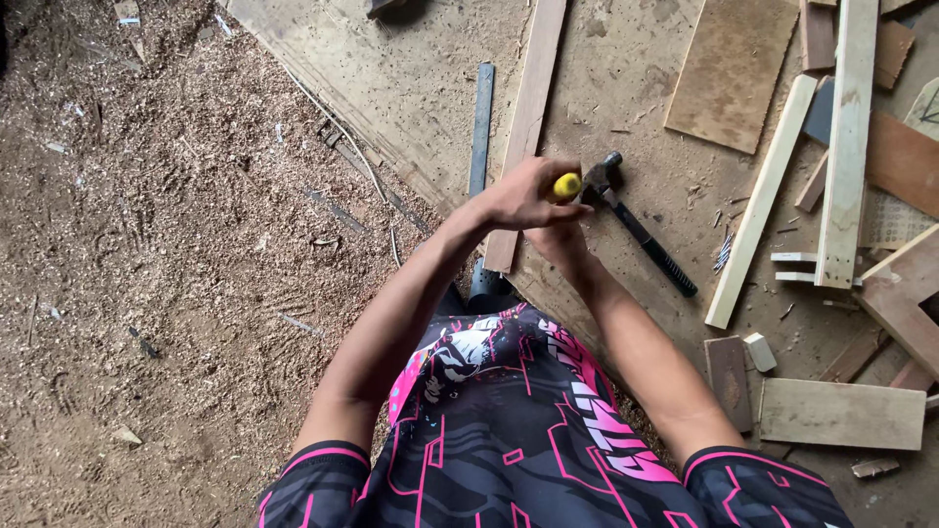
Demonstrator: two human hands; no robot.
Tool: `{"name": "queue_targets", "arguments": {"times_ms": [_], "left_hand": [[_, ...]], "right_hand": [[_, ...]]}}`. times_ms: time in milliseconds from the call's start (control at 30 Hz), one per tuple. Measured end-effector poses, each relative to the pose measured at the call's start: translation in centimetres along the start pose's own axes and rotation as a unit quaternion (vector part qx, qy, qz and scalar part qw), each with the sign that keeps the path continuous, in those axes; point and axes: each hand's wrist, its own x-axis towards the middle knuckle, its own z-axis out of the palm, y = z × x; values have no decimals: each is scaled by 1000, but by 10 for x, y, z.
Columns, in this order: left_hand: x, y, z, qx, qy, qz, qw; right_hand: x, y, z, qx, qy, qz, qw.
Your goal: The person uses a chisel and hammer to carve a groove along a narrow wooden plank on a workbench. The person repeatedly positions the chisel and strikes it with the hammer to remove wood shavings along the plank's length.
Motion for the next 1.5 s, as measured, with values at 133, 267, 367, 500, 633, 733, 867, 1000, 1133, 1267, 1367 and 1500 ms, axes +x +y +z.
{"name": "queue_targets", "arguments": {"times_ms": [133, 267, 367, 500, 633, 733, 867, 1000, 1133, 1267, 1367, 1500], "left_hand": [[-4, 1, 14, -60, 46, -11, 997], [-9, -10, 10, -101, 34, -55, 993], [-9, -17, 10, -48, 51, -5, 998], [-9, -20, 9, -65, 59, 6, 996], [-14, -20, 10, -78, 54, 7, 995], [-15, -19, 6, -82, 47, 2, 996], [-14, -20, 13, -75, 49, -4, 996], [-15, -24, 18, -84, 40, -30, 995], [-17, -26, 16, -138, 33, -56, 988], [-14, -26, 11, -143, 7, -74, 987], [-13, -28, 14, -92, 32, -33, 995], [-14, -30, 15, -75, 35, -23, 996]], "right_hand": [[25, -20, -64, -8, -243, 307, 920], [26, -13, -121, -120, -225, 292, 922], [0, 18, -137, -304, -191, 260, 897], [-36, 56, -120, -338, -154, 233, 899], [-56, 58, -119, -300, -166, 263, 902], [-41, 32, -134, -198, -124, 290, 928], [-9, -31, -173, -80, -11, 187, 979], [5, -106, -219, -52, 7, 66, 996], [24, -136, -223, -98, -114, 83, 985], [42, -141, -232, -138, -165, 42, 976], [41, -152, -254, -51, -13, -60, 997], [38, -169, -255, 34, 33, 37, 998]]}}
